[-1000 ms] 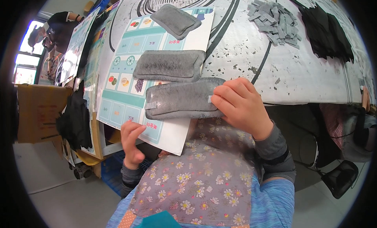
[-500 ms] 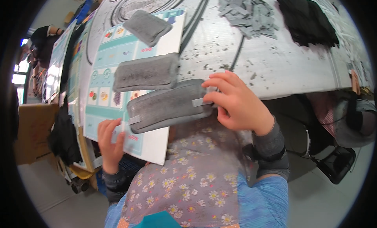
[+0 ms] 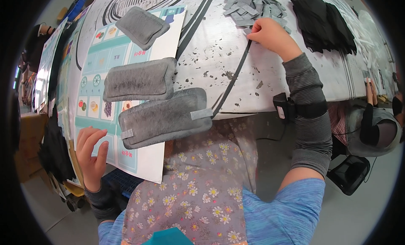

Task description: Manually attaching and aligning small gray fabric components onto a larger base material at a manufacturing workstation.

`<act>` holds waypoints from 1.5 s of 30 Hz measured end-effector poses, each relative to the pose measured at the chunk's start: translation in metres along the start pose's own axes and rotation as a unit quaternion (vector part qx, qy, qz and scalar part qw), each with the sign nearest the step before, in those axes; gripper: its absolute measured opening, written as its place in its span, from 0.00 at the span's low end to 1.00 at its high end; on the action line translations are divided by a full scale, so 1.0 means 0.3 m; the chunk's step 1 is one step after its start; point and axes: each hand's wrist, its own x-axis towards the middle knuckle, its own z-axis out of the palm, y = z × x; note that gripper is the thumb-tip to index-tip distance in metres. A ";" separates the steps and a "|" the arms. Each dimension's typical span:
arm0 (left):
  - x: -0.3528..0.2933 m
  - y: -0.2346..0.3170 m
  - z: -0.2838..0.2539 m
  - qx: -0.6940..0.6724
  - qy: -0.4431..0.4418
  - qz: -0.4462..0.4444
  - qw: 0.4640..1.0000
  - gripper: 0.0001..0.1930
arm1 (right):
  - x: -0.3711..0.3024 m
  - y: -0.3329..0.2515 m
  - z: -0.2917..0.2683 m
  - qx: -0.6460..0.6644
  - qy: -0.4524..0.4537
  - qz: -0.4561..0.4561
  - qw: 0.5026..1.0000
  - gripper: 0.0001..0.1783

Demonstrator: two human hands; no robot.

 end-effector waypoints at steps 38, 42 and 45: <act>0.235 0.060 0.093 0.056 -0.118 0.270 0.954 0.08 | -0.207 -0.495 0.168 0.382 -0.292 0.024 0.876 0.13; 0.217 0.057 0.106 0.032 -0.095 0.264 0.959 0.07 | -0.203 -0.509 0.166 0.393 -0.266 0.055 0.878 0.13; 0.217 0.050 0.119 0.046 -0.093 0.259 0.960 0.07 | -0.193 -0.496 0.176 0.408 -0.248 0.053 0.877 0.13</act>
